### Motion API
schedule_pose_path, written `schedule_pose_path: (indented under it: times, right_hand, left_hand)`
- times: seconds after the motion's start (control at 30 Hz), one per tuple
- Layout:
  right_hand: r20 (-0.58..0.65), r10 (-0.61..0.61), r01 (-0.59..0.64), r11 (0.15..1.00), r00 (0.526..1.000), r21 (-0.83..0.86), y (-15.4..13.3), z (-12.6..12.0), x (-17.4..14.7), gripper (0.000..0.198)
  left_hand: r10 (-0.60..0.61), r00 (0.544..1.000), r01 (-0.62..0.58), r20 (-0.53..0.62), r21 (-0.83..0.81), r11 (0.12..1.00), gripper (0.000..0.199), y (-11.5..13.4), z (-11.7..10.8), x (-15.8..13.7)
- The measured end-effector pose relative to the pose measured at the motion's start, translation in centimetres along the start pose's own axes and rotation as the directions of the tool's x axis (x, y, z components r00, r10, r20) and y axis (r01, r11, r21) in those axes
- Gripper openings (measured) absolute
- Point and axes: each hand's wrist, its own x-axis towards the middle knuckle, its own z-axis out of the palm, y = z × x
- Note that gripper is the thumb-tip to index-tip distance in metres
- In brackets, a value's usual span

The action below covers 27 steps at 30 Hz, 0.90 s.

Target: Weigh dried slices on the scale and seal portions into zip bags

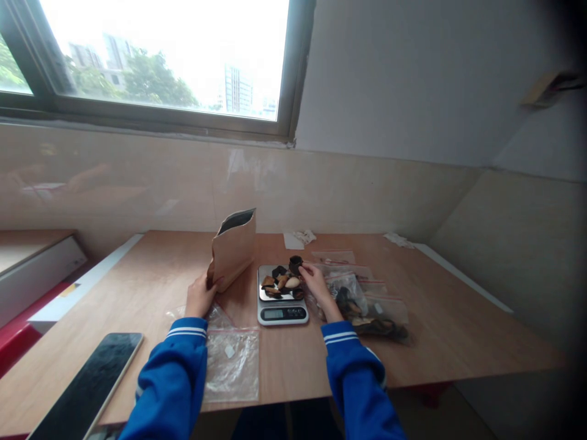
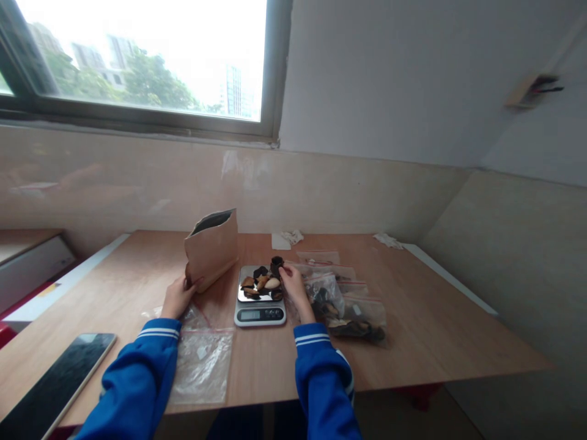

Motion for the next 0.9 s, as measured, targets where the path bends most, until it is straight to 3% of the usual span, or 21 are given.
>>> schedule_pose_path:
  times: [0.4, 0.9]
  right_hand:
    - [0.127, -0.039, 0.062, 0.981, 0.991, -0.186, 0.4, 0.1, 0.4, 0.035]
    - [0.051, -0.061, 0.072, 0.968, 0.997, -0.241, 2.3, -0.2, 1.0, 0.023]
  left_hand:
    - [-0.043, 0.999, 0.043, 0.012, 0.004, 0.999, 0.046, 0.1, -0.1, -0.1]
    - [-0.045, 0.999, 0.044, 0.013, 0.026, 0.999, 0.049, -0.4, 0.3, 0.1]
